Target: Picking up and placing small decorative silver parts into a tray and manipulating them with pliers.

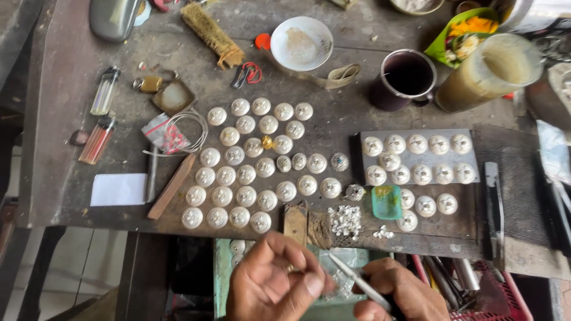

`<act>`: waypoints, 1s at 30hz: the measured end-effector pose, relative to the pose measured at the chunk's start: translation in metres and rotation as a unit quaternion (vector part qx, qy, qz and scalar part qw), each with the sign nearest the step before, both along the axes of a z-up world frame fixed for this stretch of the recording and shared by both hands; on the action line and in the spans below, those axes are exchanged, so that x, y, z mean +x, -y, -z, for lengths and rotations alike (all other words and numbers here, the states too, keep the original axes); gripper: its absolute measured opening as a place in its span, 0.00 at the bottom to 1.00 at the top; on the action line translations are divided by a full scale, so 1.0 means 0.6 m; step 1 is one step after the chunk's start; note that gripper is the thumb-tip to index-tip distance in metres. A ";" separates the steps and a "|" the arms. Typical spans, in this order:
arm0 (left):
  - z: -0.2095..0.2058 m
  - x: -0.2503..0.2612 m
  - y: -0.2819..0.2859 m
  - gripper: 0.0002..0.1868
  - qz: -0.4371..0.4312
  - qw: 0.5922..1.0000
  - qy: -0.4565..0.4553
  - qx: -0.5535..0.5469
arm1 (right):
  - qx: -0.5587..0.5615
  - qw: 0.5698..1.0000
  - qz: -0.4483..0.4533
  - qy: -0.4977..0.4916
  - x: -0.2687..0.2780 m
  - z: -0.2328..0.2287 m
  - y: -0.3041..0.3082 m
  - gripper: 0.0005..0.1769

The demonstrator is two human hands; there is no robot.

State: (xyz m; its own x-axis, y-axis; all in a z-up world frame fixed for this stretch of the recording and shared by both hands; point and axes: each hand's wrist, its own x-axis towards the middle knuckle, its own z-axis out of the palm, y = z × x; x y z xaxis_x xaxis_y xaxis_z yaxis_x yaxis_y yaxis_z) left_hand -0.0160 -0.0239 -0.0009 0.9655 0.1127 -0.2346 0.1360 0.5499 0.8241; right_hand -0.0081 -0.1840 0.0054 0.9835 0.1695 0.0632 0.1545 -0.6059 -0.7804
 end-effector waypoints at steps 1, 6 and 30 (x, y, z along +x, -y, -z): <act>-0.003 0.005 -0.007 0.09 -0.008 0.998 0.018 -0.067 | 0.019 0.997 -0.019 0.067 0.006 -0.009 -0.018 0.26; -0.003 0.009 -0.027 0.10 -0.021 0.998 0.020 -0.060 | -0.035 0.994 -0.041 0.099 0.003 0.006 -0.026 0.21; 0.013 0.011 -0.031 0.12 -0.012 0.996 0.015 -0.083 | -0.070 0.974 -0.161 0.146 0.020 0.056 0.029 0.17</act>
